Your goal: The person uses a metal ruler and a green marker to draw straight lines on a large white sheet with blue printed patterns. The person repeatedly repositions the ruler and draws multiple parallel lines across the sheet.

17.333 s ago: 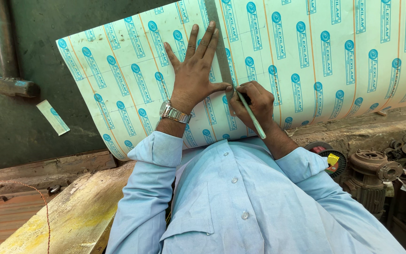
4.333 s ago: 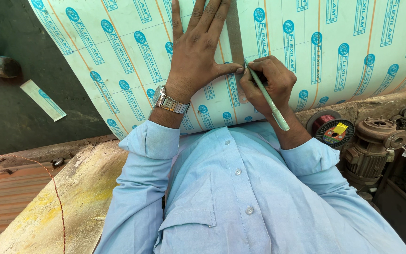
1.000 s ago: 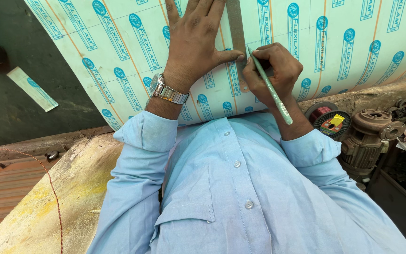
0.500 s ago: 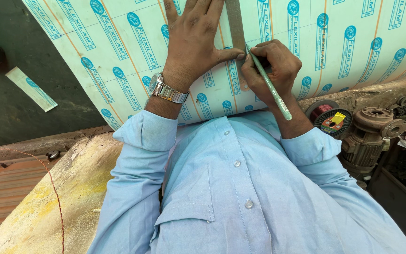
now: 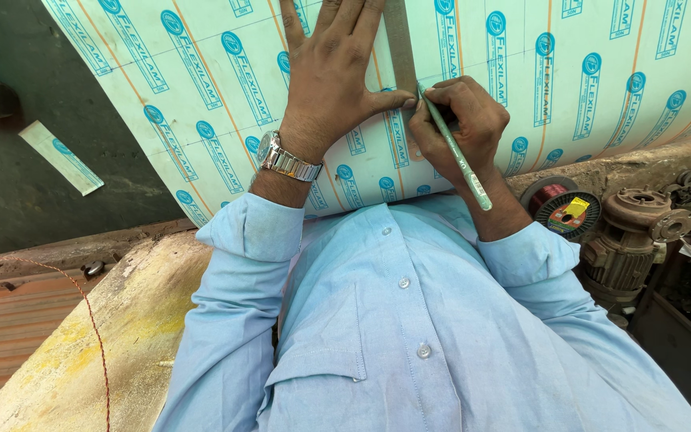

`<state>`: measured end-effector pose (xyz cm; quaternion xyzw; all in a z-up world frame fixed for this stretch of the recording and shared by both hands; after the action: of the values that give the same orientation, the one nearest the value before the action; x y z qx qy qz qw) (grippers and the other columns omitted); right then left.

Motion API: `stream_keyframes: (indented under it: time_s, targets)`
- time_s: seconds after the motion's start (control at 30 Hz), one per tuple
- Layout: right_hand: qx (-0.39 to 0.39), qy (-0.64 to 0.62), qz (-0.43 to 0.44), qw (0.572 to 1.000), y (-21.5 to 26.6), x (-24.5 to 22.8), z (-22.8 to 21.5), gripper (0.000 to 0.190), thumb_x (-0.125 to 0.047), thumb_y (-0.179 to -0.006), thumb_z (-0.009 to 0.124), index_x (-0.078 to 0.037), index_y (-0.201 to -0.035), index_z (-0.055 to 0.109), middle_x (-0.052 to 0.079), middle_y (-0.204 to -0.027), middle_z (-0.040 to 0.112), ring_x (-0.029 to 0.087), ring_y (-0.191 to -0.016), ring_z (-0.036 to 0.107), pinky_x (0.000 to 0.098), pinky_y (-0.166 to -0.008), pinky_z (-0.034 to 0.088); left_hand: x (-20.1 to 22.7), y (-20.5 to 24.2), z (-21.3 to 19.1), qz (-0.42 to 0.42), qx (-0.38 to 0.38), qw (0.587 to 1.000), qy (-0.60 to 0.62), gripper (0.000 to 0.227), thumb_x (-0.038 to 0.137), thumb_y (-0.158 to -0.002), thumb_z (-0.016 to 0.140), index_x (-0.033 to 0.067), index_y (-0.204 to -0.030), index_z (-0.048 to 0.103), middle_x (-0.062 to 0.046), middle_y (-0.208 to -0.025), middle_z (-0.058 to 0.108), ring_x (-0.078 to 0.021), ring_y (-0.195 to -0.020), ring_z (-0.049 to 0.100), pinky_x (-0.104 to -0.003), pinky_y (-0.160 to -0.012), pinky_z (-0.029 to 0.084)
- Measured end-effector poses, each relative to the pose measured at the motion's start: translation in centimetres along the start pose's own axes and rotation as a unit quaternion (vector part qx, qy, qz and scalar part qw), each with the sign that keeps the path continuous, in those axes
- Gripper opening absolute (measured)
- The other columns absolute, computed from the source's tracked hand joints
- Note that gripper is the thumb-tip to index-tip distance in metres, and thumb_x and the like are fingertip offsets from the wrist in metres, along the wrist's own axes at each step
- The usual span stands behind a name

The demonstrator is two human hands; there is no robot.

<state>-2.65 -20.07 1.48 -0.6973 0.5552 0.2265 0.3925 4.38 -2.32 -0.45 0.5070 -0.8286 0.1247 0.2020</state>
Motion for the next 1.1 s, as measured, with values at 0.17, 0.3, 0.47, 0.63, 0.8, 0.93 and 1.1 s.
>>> stream_keyframes:
  time_s: [0.17,0.3,0.47,0.63,0.8,0.93,1.1]
  targets:
    - [0.001,-0.001,0.0,1.0,0.01,-0.01,-0.03,0.011,0.001,-0.091,0.077,0.002,-0.093,0.067,0.015,-0.085,0.071,0.018,-0.069,0.072,0.0284,-0.058,0.058,0.1,-0.22,-0.1,-0.011,-0.023,1.0,-0.004,0.131,0.085,-0.067,0.086,0.0102,-0.161,0.035,-0.01,-0.162,0.042,-0.0277,-0.153,0.034,-0.073,-0.118,-0.009]
    - [0.0,-0.002,0.001,1.0,-0.06,-0.01,-0.01,0.01,0.001,-0.09,0.077,0.002,-0.093,0.067,0.014,-0.084,0.071,0.018,-0.069,0.072,0.0285,-0.058,0.058,0.19,-0.23,-0.39,-0.006,-0.017,1.0,-0.001,0.13,0.083,-0.066,0.087,0.011,-0.162,0.035,-0.009,-0.163,0.042,-0.0275,-0.153,0.034,-0.072,-0.119,-0.008]
    - [0.0,-0.004,0.003,1.0,-0.02,-0.01,0.01,0.011,0.001,-0.09,0.077,0.002,-0.093,0.067,0.014,-0.084,0.071,0.017,-0.069,0.072,0.0281,-0.058,0.058,0.18,-0.27,-0.36,-0.009,-0.023,1.0,-0.001,0.13,0.082,-0.066,0.087,0.0112,-0.161,0.035,-0.009,-0.163,0.042,-0.0273,-0.153,0.034,-0.073,-0.119,-0.008]
    - [0.001,-0.002,0.001,1.0,0.03,0.04,0.02,0.011,0.001,-0.09,0.077,0.002,-0.093,0.067,0.015,-0.085,0.071,0.017,-0.069,0.071,0.028,-0.057,0.058,0.22,-0.18,-0.31,-0.005,-0.018,1.0,-0.004,0.13,0.084,-0.069,0.086,0.0106,-0.162,0.034,-0.009,-0.164,0.041,-0.0278,-0.155,0.032,-0.073,-0.12,-0.008]
    - [0.002,-0.002,-0.002,1.0,0.07,0.07,0.0,0.011,0.001,-0.09,0.077,0.002,-0.093,0.067,0.015,-0.084,0.071,0.017,-0.069,0.071,0.0279,-0.057,0.057,0.16,-0.2,-0.08,-0.009,-0.024,1.0,-0.005,0.129,0.084,-0.067,0.085,0.0109,-0.161,0.035,-0.01,-0.162,0.042,-0.0277,-0.154,0.032,-0.073,-0.118,-0.009]
    - [-0.002,-0.003,-0.002,1.0,0.06,0.09,0.04,0.011,0.001,-0.09,0.077,0.002,-0.093,0.067,0.014,-0.084,0.071,0.018,-0.069,0.071,0.028,-0.057,0.058,0.09,-0.2,0.04,-0.007,-0.018,1.0,-0.004,0.13,0.085,-0.067,0.086,0.0101,-0.16,0.036,-0.01,-0.161,0.043,-0.0279,-0.153,0.034,-0.073,-0.118,-0.008]
    - [0.016,-0.02,-0.001,1.0,0.24,0.1,-0.29,0.01,0.002,-0.09,0.076,0.003,-0.094,0.066,0.015,-0.086,0.071,0.019,-0.071,0.073,0.0291,-0.06,0.059,-0.07,-0.03,0.31,-0.009,-0.016,1.0,-0.001,0.127,0.083,-0.068,0.087,0.0106,-0.16,0.038,-0.01,-0.16,0.045,-0.0291,-0.152,0.035,-0.073,-0.119,-0.006]
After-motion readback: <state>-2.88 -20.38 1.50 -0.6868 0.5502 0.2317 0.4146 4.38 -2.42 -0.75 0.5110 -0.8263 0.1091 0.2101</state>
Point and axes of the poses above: each hand's wrist, its own y-axis away from the middle knuckle, its own z-axis out of the palm, x = y × z, the point moved 5 cm from there along -y, towards the middle knuckle
